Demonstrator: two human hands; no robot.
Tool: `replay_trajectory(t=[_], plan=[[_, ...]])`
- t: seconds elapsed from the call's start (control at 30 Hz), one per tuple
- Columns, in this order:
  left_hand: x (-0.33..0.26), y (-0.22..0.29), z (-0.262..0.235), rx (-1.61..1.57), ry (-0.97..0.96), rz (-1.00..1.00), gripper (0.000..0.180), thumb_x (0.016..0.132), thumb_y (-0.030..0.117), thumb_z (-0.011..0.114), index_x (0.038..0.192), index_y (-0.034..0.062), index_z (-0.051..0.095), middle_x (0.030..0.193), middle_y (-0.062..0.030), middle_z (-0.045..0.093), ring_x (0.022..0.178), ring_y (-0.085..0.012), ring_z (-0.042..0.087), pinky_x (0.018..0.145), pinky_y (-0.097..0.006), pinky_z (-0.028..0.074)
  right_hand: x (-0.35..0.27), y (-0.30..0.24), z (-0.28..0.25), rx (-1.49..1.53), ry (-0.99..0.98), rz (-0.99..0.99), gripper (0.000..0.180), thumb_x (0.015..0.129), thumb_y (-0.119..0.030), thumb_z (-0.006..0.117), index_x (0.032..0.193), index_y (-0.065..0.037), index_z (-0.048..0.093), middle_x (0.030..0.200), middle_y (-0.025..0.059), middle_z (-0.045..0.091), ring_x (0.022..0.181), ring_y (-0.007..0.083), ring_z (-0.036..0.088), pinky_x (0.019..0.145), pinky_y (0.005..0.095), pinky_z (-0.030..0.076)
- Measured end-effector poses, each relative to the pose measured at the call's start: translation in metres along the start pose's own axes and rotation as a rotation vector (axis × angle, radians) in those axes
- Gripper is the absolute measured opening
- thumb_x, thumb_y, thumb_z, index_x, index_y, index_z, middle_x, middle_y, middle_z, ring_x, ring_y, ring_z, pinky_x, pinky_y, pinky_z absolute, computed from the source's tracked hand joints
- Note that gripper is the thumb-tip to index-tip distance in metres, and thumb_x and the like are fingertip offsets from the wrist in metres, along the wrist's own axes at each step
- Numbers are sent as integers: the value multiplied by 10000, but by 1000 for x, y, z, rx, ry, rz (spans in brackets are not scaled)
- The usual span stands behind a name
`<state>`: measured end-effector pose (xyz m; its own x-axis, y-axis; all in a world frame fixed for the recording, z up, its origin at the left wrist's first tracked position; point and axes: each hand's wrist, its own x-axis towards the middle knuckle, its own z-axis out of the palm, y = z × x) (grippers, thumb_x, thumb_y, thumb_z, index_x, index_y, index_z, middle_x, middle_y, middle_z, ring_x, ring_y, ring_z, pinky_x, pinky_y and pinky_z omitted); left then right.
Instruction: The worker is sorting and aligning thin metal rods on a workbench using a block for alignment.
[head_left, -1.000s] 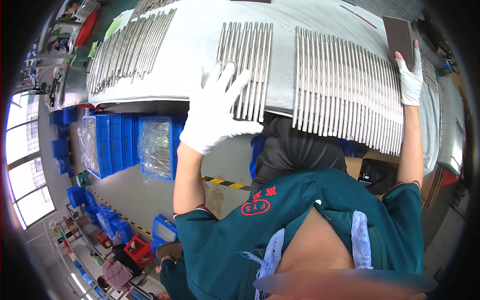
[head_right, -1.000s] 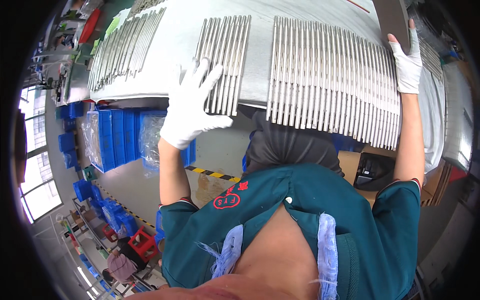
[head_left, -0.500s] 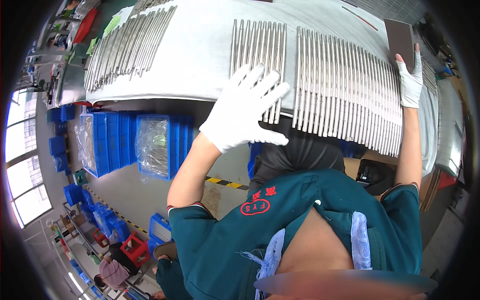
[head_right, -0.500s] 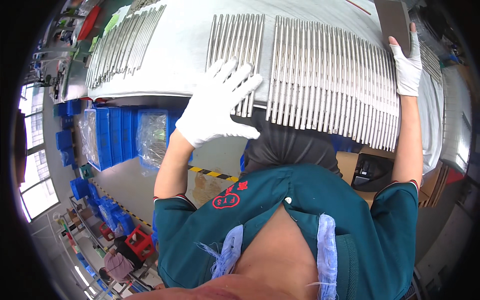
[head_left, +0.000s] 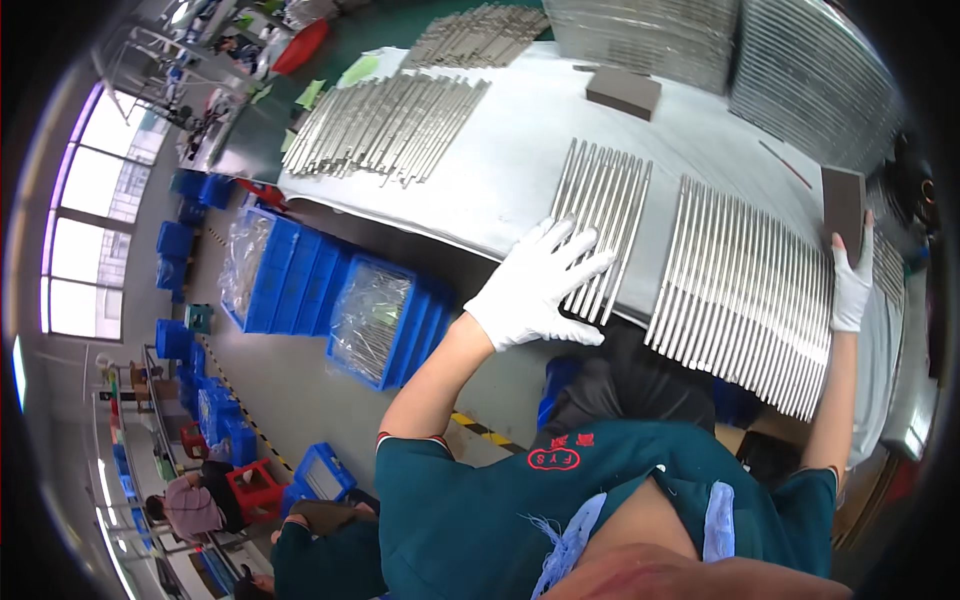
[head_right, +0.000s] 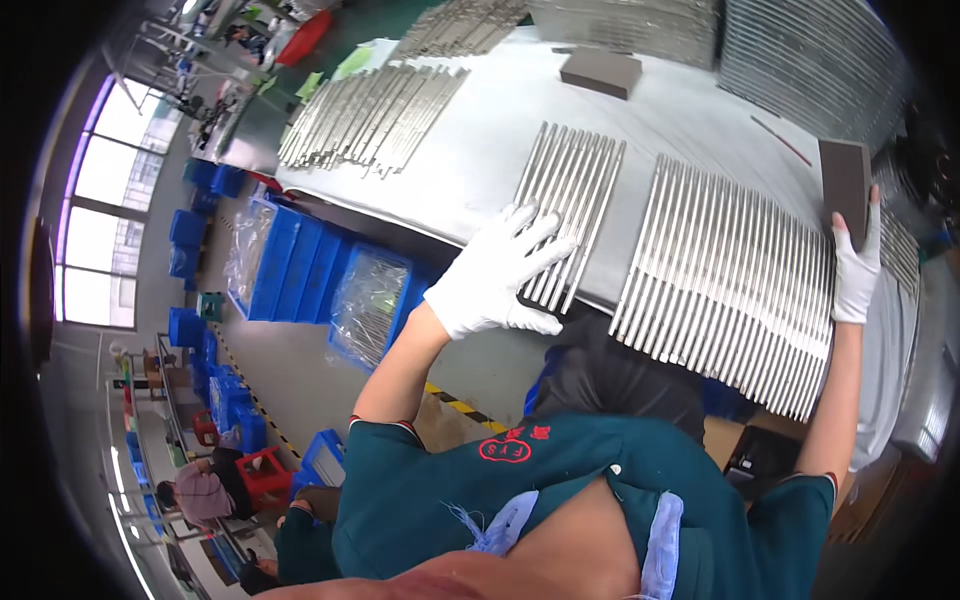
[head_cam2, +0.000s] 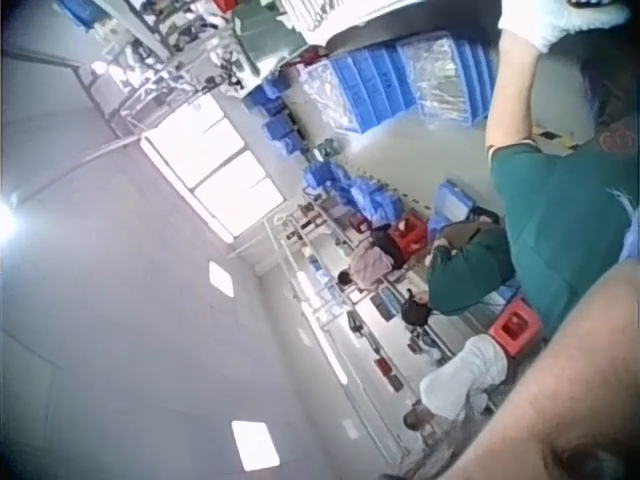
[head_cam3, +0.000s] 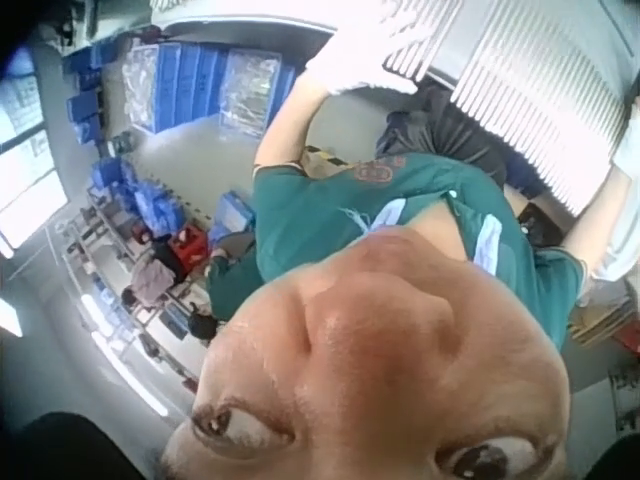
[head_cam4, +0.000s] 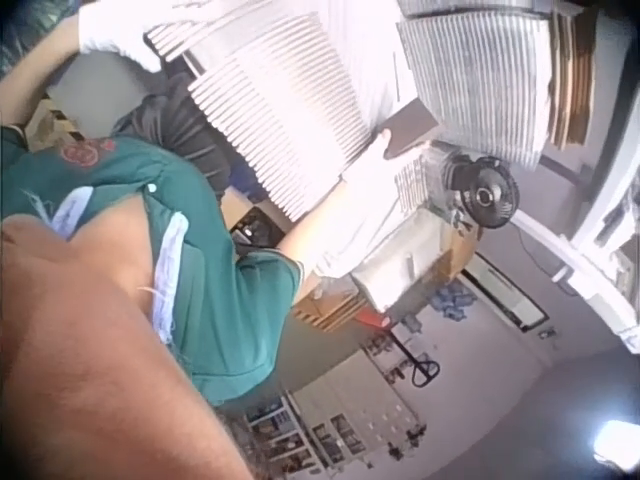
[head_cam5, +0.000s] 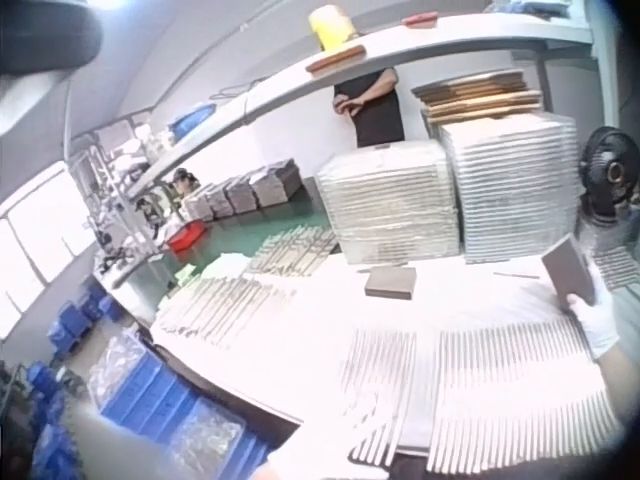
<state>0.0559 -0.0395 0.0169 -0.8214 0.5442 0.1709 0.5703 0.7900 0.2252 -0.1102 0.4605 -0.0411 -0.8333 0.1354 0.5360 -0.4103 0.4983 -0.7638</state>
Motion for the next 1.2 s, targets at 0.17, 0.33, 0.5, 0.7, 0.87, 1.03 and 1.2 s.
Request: replay_trajectory(t=[0.17, 0.33, 0.5, 0.7, 0.87, 1.03, 1.2], plan=[[-4, -6, -1, 35, -24, -26, 1052, 766, 808, 621, 1528, 102, 452, 1490, -223, 482, 1395, -488, 410, 1181, -567, 325, 1, 8, -1, 55, -16, 7, 702, 1002, -102, 680, 1617, -112, 342, 1658, 54, 370, 1476, 167, 390, 1210, 305, 311], [4, 6, 5, 12, 16, 32, 1044, 768, 822, 609, 1503, 93, 481, 1504, -216, 483, 1431, -464, 390, 1220, -552, 267, 1, 6, -1, 75, -14, 13, 696, 1009, -108, 668, 1620, -115, 335, 1659, 47, 370, 1479, 172, 390, 1220, 311, 296], [20, 23, 17, -7, 37, 107, 1082, 736, 850, 601, 1488, 80, 497, 1488, -201, 502, 1425, -454, 397, 1219, -580, 239, 2, 5, -2, 16, -16, 5, 700, 1008, -113, 669, 1622, -117, 333, 1656, 52, 375, 1467, 171, 406, 1217, 312, 301], [26, 32, 24, -43, 76, 155, 1091, 720, 851, 605, 1468, 61, 515, 1485, -189, 511, 1419, -446, 405, 1200, -601, 243, 4, 10, -4, 13, -7, 10, 707, 999, -121, 686, 1619, -124, 345, 1644, 75, 391, 1452, 173, 419, 1207, 315, 317], [16, 22, 18, 4, 11, 81, 1048, 754, 872, 559, 1513, 152, 496, 1523, -209, 483, 1446, -473, 374, 1219, -603, 218, 5, 12, -7, -43, -10, -23, 711, 999, -132, 690, 1620, -134, 345, 1642, 89, 392, 1466, 183, 402, 1213, 319, 304], [-2, 7, 9, 107, 29, -58, 1012, 745, 889, 545, 1505, 221, 514, 1510, -209, 495, 1422, -476, 402, 1204, -630, 228, 7, 12, -7, -75, -14, -14, 718, 1000, -135, 690, 1625, -139, 337, 1644, 101, 386, 1477, 191, 387, 1217, 324, 294], [-18, -3, 2, 190, 54, -177, 1012, 748, 880, 557, 1501, 206, 510, 1499, -224, 495, 1404, -464, 417, 1197, -619, 243, 8, 11, -7, -40, -19, -6, 726, 1000, -134, 691, 1628, -139, 328, 1647, 107, 379, 1477, 197, 386, 1214, 327, 298]])
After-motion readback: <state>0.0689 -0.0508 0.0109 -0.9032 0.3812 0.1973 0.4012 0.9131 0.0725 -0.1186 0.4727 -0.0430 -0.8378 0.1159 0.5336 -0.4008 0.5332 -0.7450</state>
